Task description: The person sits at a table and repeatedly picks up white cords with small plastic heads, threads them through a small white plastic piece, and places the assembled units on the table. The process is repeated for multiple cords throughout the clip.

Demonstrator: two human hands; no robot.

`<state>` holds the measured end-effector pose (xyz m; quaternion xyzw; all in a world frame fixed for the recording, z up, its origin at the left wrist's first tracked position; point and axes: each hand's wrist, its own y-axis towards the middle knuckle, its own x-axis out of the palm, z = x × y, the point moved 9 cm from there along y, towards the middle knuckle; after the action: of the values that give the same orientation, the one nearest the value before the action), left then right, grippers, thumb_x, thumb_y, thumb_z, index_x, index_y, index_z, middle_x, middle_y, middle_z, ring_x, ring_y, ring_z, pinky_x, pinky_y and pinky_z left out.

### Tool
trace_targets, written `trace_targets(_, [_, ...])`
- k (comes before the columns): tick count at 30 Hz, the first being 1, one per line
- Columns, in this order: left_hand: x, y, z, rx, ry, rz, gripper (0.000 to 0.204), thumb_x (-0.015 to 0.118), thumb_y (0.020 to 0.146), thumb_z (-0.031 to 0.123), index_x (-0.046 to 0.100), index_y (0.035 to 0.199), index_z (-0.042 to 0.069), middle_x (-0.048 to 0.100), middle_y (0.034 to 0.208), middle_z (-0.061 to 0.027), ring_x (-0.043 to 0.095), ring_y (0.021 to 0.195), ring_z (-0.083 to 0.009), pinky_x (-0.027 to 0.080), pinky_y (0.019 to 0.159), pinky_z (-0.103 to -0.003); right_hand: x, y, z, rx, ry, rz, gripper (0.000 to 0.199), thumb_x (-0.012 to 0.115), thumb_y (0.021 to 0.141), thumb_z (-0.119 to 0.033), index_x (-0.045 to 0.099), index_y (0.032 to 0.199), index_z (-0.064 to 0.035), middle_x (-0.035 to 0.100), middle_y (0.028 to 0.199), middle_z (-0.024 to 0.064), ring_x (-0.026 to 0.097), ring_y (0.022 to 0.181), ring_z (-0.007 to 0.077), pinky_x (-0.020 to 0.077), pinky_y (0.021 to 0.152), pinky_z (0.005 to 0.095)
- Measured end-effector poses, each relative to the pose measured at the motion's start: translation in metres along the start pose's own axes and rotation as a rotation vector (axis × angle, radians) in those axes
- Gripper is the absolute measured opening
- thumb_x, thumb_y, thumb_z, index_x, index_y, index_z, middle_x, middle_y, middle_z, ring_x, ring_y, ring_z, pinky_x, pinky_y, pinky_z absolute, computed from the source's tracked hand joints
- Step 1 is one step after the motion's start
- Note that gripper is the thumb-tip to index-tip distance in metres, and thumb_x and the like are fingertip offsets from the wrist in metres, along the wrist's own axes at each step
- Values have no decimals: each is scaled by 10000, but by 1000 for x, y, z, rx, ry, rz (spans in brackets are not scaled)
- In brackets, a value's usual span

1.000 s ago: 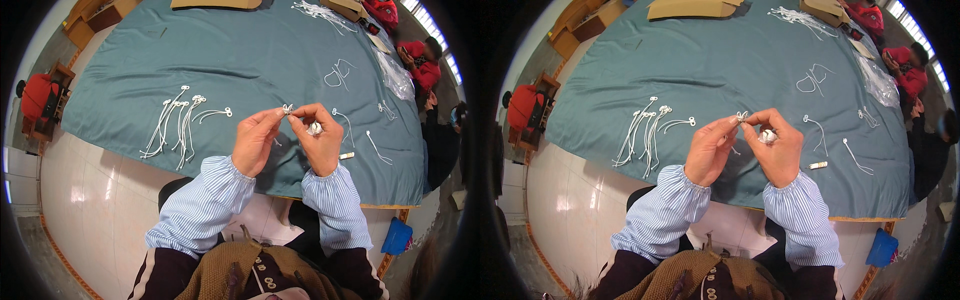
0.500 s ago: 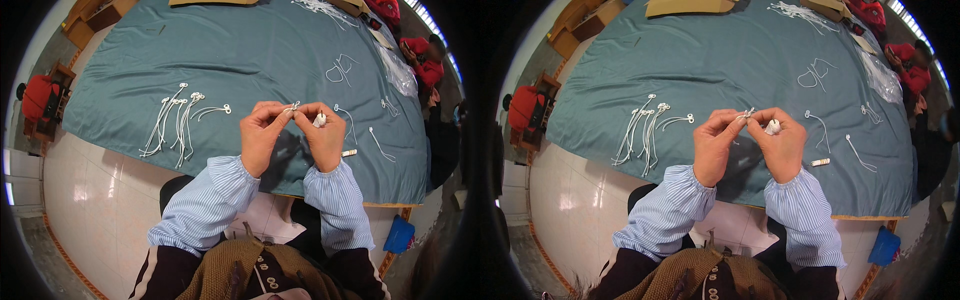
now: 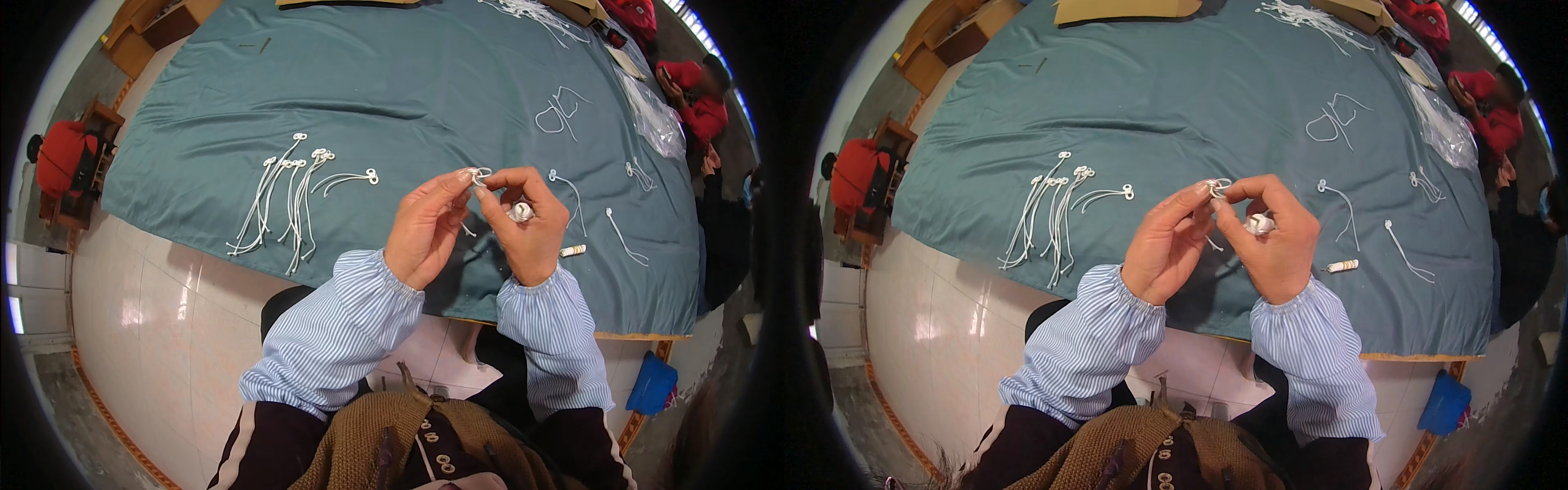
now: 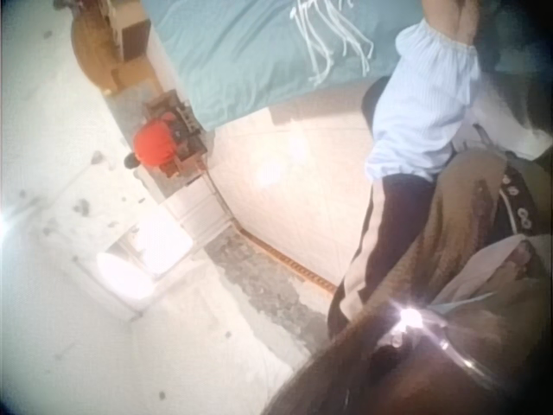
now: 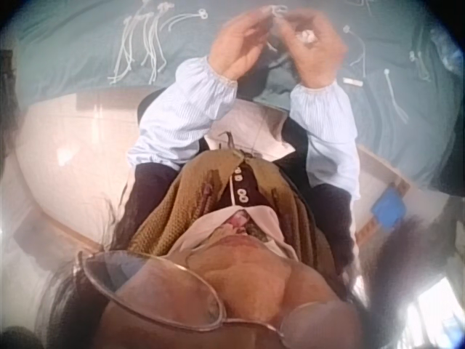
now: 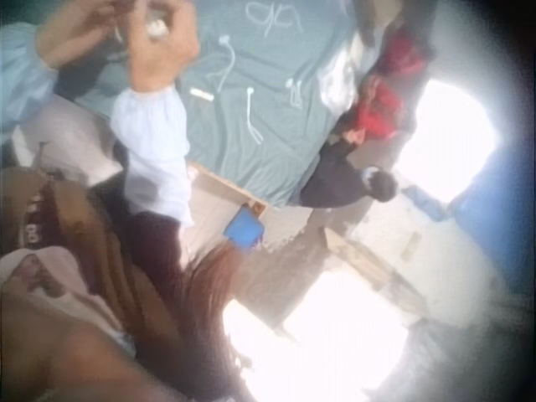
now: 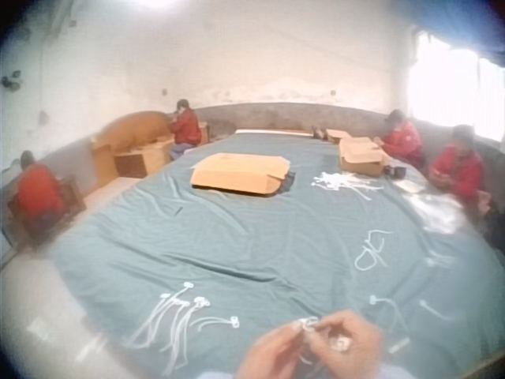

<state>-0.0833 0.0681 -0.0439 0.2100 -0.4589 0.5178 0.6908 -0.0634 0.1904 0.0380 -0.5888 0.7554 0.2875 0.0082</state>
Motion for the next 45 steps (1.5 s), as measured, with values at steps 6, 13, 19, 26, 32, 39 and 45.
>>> trace_targets(6, [3,1,1,23,90,0,204,650,950,149,669,1089,1,642,986,-16,570,883,-78,462,804,-230,1,1,-10,-22,26,-6,127,749,808,-62,674,905,-30,666,794,11,495,604,67,402,537,231])
trace_targets(13, [15,-5,30,324,519,-30,130,690,914,86,725,1013,9,618,1034,-31,540,845,-78,433,741,-226,-12,10,-18,-80,-6,-23,103,736,840,-52,719,938,-25,641,787,20,504,646,76,393,565,236])
trace_targets(19, [12,-6,33,346,553,-7,104,710,888,39,725,983,2,612,1040,-46,598,883,-101,482,790,-233,-9,4,-16,-19,-12,-116,95,734,859,-66,721,938,-15,655,785,21,518,657,70,402,580,225])
trace_targets(26, [19,-8,37,398,613,-62,94,707,878,4,707,972,1,660,973,-42,620,883,-107,499,808,-241,-7,6,8,247,188,-192,122,726,870,-100,700,890,18,675,769,10,571,716,48,434,613,205])
trace_targets(32, [17,-9,27,272,674,-72,99,693,906,52,693,983,-9,650,868,-18,599,787,-77,478,700,-206,-8,-1,16,332,132,-295,100,705,849,-74,665,840,17,639,751,-5,547,702,42,425,633,204])
trace_targets(39, [7,-5,4,-67,498,-120,181,653,957,160,657,1040,-1,638,877,-12,510,697,-63,417,610,-201,-12,-1,35,435,271,-226,64,666,834,-66,650,828,-4,570,719,-41,454,647,18,358,571,196])
trace_targets(45, [1,-5,4,-74,441,-102,182,663,953,167,651,1021,-1,639,884,-20,519,707,-66,413,605,-206,-11,-4,40,517,335,-160,93,682,844,-93,642,849,-9,581,739,-29,436,628,22,340,565,199])
